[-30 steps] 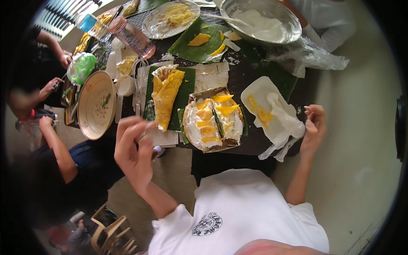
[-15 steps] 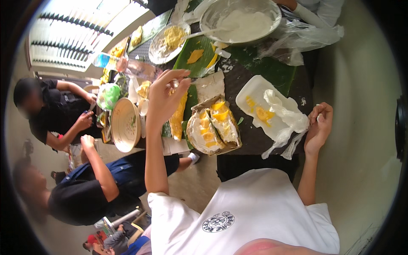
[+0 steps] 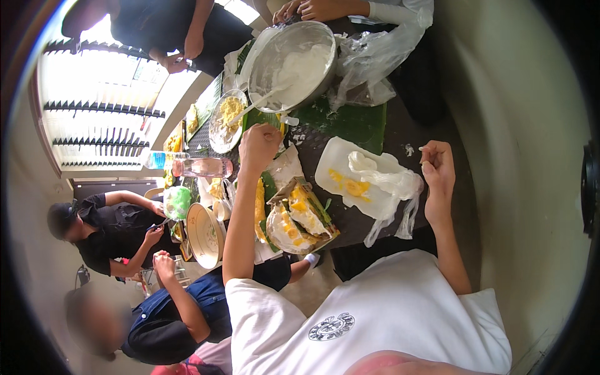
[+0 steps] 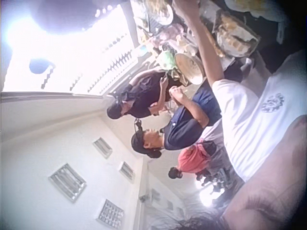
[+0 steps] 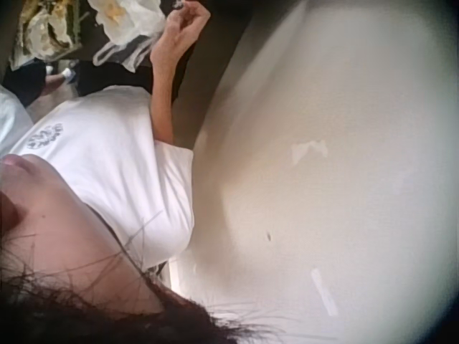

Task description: The person uses a plastic spatula to spread a white creamy substance onto a flat food item placed on a banana leaf. They then use their hands to place yellow fruit slices on top of the spread. The task involves handling food items on a table in a busy environment.

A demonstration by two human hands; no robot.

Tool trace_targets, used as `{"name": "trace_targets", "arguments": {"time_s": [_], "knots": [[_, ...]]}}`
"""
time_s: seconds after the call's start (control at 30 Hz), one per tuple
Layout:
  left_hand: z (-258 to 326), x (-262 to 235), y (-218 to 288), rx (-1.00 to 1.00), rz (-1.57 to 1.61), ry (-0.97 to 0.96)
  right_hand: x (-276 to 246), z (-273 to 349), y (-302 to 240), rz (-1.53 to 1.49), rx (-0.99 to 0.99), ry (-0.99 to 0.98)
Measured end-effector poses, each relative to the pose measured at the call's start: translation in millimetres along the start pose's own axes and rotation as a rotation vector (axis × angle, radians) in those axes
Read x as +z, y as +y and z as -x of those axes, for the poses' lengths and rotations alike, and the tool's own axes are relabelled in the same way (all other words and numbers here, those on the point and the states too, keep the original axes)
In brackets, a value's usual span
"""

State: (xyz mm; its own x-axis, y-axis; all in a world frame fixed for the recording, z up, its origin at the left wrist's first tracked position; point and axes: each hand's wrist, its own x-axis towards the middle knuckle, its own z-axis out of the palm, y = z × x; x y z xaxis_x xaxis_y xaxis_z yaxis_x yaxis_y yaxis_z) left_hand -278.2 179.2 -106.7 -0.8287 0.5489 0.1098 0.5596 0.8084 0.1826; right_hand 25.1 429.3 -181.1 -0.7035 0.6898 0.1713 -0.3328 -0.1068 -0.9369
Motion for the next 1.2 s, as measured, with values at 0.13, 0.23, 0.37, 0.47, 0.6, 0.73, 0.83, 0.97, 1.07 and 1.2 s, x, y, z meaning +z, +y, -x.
{"name": "trace_targets", "arguments": {"time_s": [0.13,0.23,0.37,0.47,0.6,0.73,0.83,0.97,1.07,1.2], "knots": [[-0.4,0.6,-1.9,0.006,-0.027,-0.017,-0.2,-0.9,-2.7,-0.007,-0.007,0.000],[-0.4,1.3,-2.5,0.023,-0.060,0.000,0.5,-0.8,-4.4,-0.027,0.013,0.006],[-2.5,3.4,-4.2,-0.013,-0.133,0.041,1.1,-1.1,-6.2,-0.027,0.027,0.008],[-4.9,6.0,-4.0,-0.001,-0.227,0.083,0.9,-1.6,-4.0,-0.019,0.025,0.009],[-9.5,9.3,-15.0,0.002,-0.224,0.081,3.5,-1.6,-4.9,-0.020,0.024,0.021],[-15.3,6.7,-18.7,0.035,-0.250,0.078,3.9,-2.3,-6.0,-0.006,0.025,0.033],[-17.5,6.2,-17.9,0.028,-0.267,0.076,3.8,-2.0,-6.0,0.002,0.026,0.032],[-25.2,10.7,-21.2,0.011,-0.217,0.103,3.3,-2.6,-6.9,-0.017,0.018,0.037],[-28.2,8.8,-35.6,0.005,-0.134,0.107,5.4,-3.1,-6.0,-0.036,0.004,0.047],[-15.9,-6.9,-55.0,-0.104,0.167,0.024,3.3,-2.7,-6.1,-0.031,-0.027,0.056]]}}
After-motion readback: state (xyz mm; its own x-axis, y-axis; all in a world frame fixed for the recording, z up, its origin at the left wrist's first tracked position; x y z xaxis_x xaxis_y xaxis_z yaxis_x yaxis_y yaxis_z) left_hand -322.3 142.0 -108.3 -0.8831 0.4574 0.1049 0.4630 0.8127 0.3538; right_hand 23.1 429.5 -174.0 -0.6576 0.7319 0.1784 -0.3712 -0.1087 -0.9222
